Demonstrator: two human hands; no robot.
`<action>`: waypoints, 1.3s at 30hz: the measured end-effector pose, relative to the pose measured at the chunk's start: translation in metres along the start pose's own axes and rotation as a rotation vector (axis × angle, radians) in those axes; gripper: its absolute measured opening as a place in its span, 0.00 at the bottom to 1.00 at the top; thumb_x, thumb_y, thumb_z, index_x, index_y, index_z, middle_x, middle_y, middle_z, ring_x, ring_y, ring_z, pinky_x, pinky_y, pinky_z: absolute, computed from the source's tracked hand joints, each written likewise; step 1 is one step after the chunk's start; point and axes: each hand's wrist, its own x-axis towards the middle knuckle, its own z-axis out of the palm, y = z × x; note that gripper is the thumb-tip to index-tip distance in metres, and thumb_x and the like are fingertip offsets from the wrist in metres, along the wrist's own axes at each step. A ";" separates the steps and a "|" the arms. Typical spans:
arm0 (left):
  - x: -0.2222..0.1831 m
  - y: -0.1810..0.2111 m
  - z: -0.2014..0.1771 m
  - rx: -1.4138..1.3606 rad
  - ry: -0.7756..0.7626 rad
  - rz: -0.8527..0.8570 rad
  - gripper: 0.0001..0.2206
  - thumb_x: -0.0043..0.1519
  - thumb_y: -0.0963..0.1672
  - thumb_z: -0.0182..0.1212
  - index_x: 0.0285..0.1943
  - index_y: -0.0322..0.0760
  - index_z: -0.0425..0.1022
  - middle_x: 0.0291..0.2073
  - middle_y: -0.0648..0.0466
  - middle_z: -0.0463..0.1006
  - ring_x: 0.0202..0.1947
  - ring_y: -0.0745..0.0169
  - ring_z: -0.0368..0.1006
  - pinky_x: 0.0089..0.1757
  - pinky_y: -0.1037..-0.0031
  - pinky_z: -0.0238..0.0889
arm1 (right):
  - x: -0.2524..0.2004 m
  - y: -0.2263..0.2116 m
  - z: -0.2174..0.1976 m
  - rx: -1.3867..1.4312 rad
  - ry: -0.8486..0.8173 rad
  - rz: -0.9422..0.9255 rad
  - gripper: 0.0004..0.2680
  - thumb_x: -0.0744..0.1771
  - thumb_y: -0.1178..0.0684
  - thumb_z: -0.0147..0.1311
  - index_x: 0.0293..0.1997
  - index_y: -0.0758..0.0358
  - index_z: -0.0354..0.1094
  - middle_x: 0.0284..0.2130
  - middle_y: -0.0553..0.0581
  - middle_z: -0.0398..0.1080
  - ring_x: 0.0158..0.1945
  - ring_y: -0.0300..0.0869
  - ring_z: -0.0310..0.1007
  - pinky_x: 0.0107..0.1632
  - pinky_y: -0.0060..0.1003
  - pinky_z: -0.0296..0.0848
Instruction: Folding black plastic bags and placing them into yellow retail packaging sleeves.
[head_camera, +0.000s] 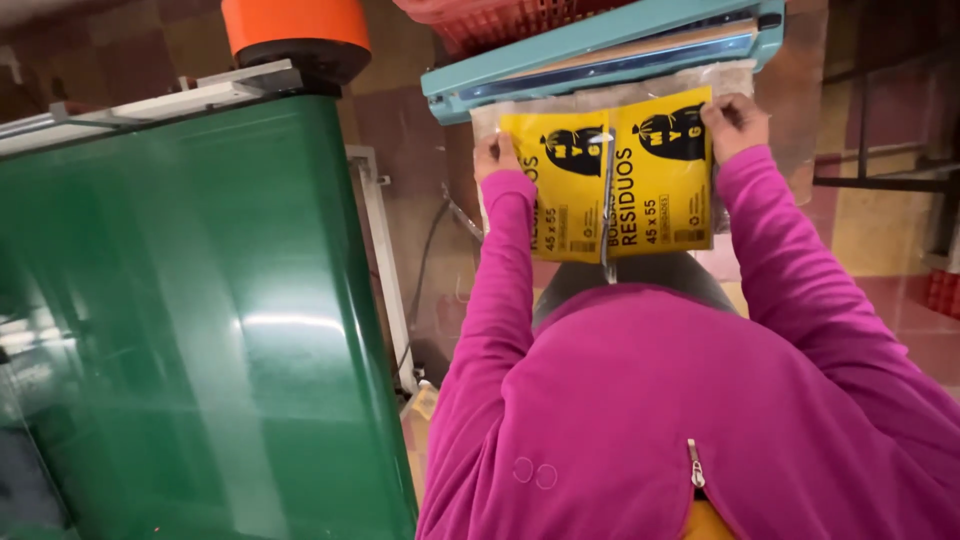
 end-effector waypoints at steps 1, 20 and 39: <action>0.005 0.015 0.003 0.094 0.048 -0.044 0.07 0.64 0.43 0.63 0.44 0.32 0.78 0.34 0.50 0.82 0.33 0.64 0.76 0.39 0.71 0.72 | 0.006 0.002 0.000 -0.003 0.023 0.031 0.01 0.71 0.61 0.58 0.42 0.66 0.71 0.36 0.46 0.72 0.40 0.31 0.69 0.46 0.27 0.70; 0.041 0.131 0.030 0.685 0.150 -0.435 0.15 0.64 0.52 0.57 0.49 0.43 0.80 0.42 0.50 0.86 0.42 0.51 0.83 0.44 0.60 0.76 | 0.087 0.028 -0.006 0.166 0.210 -0.004 0.06 0.70 0.68 0.55 0.40 0.63 0.68 0.38 0.52 0.74 0.43 0.36 0.74 0.53 0.31 0.78; 0.056 0.083 0.031 0.788 0.290 -0.237 0.14 0.62 0.52 0.57 0.44 0.43 0.80 0.35 0.47 0.86 0.36 0.42 0.81 0.40 0.54 0.73 | 0.069 -0.068 0.017 -0.600 0.190 0.099 0.05 0.69 0.55 0.60 0.44 0.64 0.71 0.34 0.59 0.80 0.37 0.44 0.82 0.44 0.41 0.78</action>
